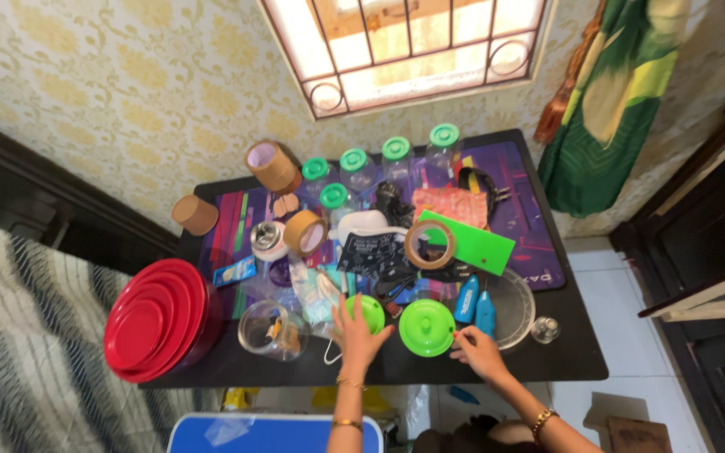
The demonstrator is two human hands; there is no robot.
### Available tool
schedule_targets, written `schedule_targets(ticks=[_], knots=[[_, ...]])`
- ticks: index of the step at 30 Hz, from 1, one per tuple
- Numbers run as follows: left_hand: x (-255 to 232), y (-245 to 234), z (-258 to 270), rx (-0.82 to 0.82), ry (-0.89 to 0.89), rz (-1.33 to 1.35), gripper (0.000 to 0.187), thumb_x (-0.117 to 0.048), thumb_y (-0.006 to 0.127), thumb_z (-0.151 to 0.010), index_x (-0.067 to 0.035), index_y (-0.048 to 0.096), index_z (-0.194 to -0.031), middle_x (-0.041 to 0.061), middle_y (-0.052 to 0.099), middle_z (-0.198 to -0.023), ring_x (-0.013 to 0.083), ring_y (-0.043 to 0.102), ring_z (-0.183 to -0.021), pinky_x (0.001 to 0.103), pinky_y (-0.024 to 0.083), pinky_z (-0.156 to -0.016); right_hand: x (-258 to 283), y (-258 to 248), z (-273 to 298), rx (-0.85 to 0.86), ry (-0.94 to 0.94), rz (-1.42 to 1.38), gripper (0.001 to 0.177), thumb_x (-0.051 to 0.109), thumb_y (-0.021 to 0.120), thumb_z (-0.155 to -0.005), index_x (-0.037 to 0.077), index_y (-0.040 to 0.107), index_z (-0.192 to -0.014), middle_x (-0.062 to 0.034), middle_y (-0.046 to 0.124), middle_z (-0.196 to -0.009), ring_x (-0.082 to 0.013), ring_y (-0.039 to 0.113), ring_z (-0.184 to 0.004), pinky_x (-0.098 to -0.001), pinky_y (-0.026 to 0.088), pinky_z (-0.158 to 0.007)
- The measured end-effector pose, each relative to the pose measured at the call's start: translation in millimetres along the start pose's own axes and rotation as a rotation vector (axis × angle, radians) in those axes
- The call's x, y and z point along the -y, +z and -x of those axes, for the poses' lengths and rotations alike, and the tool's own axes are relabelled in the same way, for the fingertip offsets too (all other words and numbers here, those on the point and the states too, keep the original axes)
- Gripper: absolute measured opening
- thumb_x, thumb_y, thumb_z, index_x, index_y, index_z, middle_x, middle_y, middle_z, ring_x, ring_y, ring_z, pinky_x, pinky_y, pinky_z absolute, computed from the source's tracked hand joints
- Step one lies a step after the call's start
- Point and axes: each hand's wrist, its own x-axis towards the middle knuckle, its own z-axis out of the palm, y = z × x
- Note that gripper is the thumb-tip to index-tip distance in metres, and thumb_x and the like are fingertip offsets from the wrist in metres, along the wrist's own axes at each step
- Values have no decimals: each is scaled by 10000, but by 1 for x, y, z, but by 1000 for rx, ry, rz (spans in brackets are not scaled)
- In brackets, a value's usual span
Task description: The person moves various jars, lids, containers, and mugs from a cluttered table and arranges them on the shelves of a display cabinet.
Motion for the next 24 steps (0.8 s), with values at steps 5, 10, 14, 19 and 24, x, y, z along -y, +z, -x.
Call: schedule_targets(ticks=[5, 10, 14, 19, 24], knots=[[32, 25, -3, 200, -109, -2, 1210, -409, 1003, -549, -213, 301, -1515, 133, 89, -1659, 472, 98, -1514, 772, 249, -1065, 15, 2, -9, -17, -52, 129, 225, 260, 659, -966, 35, 663, -950, -83, 770, -878, -168, 784, -726, -273, 569, -598], [60, 47, -17, 136, -41, -5, 1173, -447, 1009, -464, -234, 383, -1434, 225, 237, -1581, 452, 273, -1458, 597, 373, -1126, 25, 8, -13, -1, -117, 123, 192, 228, 670, -956, 41, 633, -932, -88, 747, -799, -167, 766, -641, -284, 566, -521], [62, 43, -15, 26, 90, -84, 1303, -585, 986, -382, -272, 382, -1493, 280, 351, -1473, 508, 381, -1331, 588, 382, -1088, 27, 11, -11, -26, -59, 103, 164, 206, 654, -959, 47, 631, -924, -89, 745, -772, -167, 757, -621, -296, 593, -527], [54, 52, -13, -366, 242, 33, 1216, -546, 931, -227, -239, 523, -1330, 237, 509, -1326, 495, 514, -1208, 639, 420, -1067, 9, 33, 11, -109, -125, 79, 120, 153, 626, -952, 39, 620, -916, -111, 713, -757, -214, 752, -634, -321, 585, -524], [43, 55, -19, -348, 292, 186, 1223, -490, 938, -186, -207, 537, -1306, 243, 477, -1305, 467, 510, -1131, 614, 451, -1021, 4, 36, 28, -154, -83, -97, 134, 147, 637, -945, 16, 617, -921, -75, 728, -785, -190, 783, -685, -320, 624, -565]])
